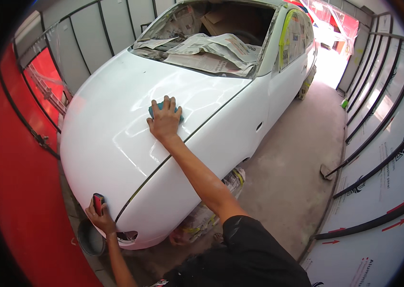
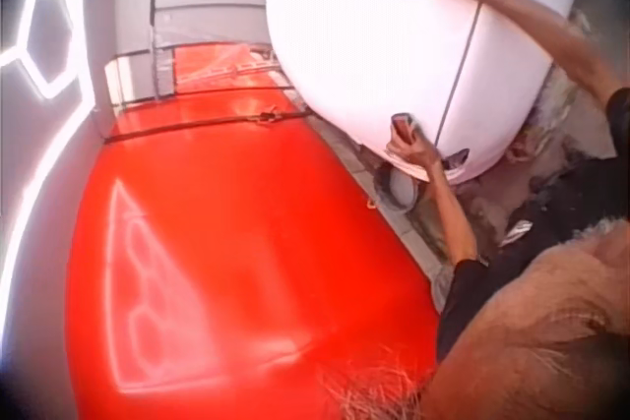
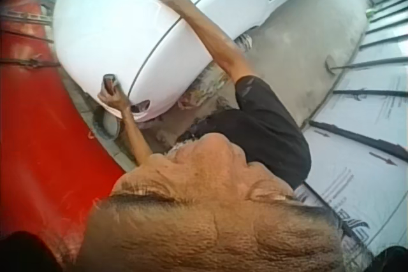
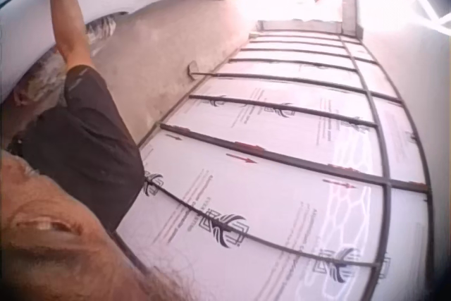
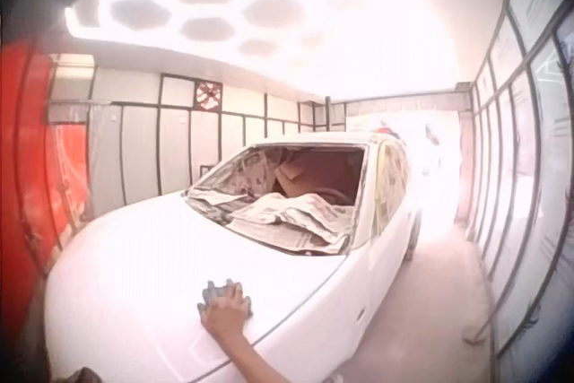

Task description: The person wet sands the hood of a car using sanding blocks and a sponge, then wraps sandpaper around a block and wipes the surface.

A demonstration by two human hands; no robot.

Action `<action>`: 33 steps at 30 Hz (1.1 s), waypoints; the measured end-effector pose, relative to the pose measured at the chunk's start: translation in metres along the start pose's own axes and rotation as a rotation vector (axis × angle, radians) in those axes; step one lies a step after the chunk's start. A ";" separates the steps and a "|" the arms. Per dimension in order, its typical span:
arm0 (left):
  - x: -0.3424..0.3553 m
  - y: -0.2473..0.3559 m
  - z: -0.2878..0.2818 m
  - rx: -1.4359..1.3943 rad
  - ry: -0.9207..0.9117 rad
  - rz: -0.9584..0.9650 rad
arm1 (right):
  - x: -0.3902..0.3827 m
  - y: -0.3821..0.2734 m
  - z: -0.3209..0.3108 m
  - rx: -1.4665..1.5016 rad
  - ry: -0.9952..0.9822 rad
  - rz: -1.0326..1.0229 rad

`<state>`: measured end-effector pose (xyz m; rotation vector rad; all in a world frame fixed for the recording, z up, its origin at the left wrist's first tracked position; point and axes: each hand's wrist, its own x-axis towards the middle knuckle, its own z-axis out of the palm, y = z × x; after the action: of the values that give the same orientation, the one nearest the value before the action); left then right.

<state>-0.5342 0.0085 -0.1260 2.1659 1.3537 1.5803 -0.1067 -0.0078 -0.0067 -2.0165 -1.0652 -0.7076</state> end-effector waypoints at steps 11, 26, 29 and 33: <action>0.006 -0.003 0.004 -0.040 0.056 0.062 | 0.005 -0.019 -0.002 0.040 0.012 -0.230; -0.004 0.004 -0.013 -0.010 -0.056 0.027 | -0.116 -0.303 0.050 0.974 -0.881 -0.174; -0.020 0.009 -0.032 0.006 -0.124 0.079 | -0.077 -0.269 0.047 0.705 -0.566 -0.557; -0.014 -0.011 -0.045 0.104 -0.238 0.264 | -0.004 -0.192 0.038 0.571 -0.329 -0.728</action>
<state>-0.5778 -0.0121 -0.1221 2.5887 1.1409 1.2958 -0.2679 0.0946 0.0356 -1.2526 -1.9780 -0.3417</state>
